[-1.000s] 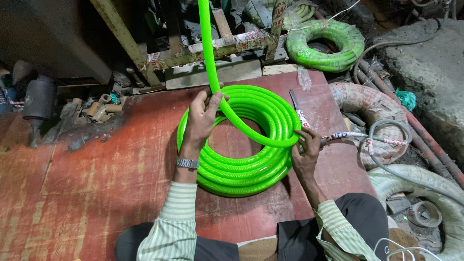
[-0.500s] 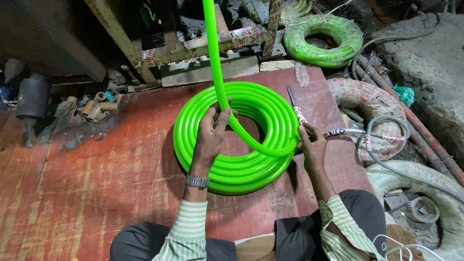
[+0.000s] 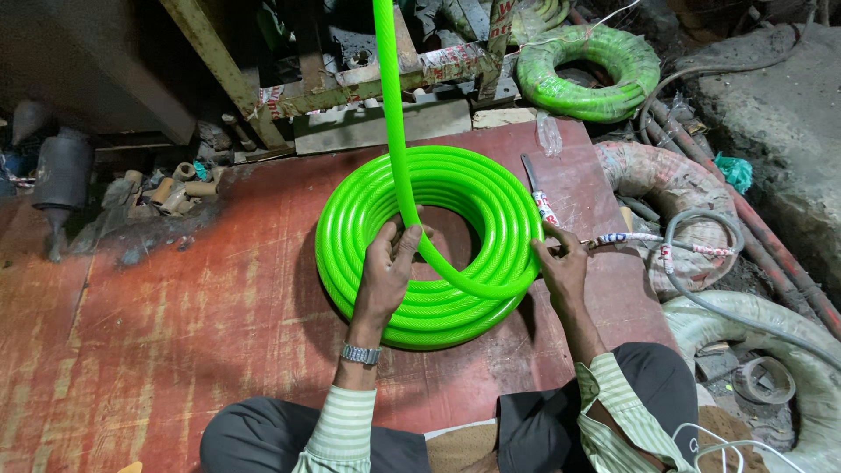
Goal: The person coils a green hose into a circular shape on a wooden board by hand.
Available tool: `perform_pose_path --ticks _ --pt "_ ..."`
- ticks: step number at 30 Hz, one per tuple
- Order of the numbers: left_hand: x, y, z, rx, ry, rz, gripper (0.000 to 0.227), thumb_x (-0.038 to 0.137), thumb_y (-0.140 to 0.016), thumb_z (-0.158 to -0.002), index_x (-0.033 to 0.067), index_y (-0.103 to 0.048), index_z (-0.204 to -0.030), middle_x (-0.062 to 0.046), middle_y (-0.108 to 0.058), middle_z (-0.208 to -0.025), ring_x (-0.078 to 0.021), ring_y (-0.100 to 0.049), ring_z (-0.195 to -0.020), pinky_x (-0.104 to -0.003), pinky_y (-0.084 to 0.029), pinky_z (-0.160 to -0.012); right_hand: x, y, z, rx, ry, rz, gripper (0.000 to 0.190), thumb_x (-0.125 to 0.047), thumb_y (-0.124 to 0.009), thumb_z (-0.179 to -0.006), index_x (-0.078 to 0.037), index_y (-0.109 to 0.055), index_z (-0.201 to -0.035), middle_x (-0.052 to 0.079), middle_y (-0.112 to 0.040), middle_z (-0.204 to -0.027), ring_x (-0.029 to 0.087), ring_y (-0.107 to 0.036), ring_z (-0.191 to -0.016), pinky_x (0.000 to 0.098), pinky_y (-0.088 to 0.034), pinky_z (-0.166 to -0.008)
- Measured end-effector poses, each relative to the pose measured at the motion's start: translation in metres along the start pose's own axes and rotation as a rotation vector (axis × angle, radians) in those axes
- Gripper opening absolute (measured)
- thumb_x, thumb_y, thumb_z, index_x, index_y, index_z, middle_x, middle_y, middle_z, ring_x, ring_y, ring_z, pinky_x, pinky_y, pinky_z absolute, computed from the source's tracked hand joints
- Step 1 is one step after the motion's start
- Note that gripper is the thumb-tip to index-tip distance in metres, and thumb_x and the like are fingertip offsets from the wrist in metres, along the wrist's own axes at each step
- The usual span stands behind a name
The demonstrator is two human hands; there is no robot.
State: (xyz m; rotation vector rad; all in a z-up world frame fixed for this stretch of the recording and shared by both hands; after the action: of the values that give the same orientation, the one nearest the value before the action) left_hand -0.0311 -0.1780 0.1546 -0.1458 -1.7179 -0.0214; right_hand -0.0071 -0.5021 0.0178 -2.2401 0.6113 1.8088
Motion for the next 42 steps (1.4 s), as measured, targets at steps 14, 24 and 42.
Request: perform_pose_path --ticks 14,24,42 --pt "-0.032 0.008 0.029 0.026 0.070 -0.002 0.048 0.029 -0.055 -0.105 0.0006 -0.051 -0.143 -0.017 -0.069 -0.116 -0.0214 -0.065 -0.112 -0.037 -0.060 -0.092 -0.007 -0.003 0.009 0.001 0.055 0.191 0.047 -0.024 -0.084 -0.087 -0.013 -0.071 -0.131 0.009 -0.066 -0.118 0.010 -0.058 -0.081 0.0232 -0.053 -0.075" --pt "-0.052 0.017 0.051 0.029 0.111 0.012 0.047 0.029 -0.056 -0.105 0.0004 -0.053 -0.143 -0.022 -0.067 -0.126 -0.0285 -0.066 -0.117 -0.043 -0.059 -0.095 -0.012 0.000 0.022 -0.056 0.131 0.379 0.049 -0.028 -0.082 -0.088 -0.013 -0.070 -0.133 0.015 -0.066 -0.122 0.032 -0.068 -0.104 0.0419 -0.053 -0.093" --pt "-0.091 0.037 0.087 -0.006 0.226 -0.027 0.047 0.029 -0.049 -0.105 -0.0018 -0.051 -0.140 -0.024 -0.070 -0.119 -0.0282 -0.069 -0.112 -0.042 -0.060 -0.094 -0.008 -0.003 0.047 -0.021 0.193 0.471 0.047 -0.024 -0.073 -0.095 -0.005 -0.066 -0.137 0.025 -0.061 -0.115 0.044 -0.063 -0.108 0.0498 -0.051 -0.096"
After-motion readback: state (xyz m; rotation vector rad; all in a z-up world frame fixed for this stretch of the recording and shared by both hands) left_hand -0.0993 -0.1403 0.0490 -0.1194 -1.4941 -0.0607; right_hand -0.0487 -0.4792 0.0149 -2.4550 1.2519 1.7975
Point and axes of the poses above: each hand's wrist, its own z-axis away from the middle knuckle, its own y-axis out of the back of the hand, x = y × z, the point moved 6 cm from there along -z, towards the middle knuckle
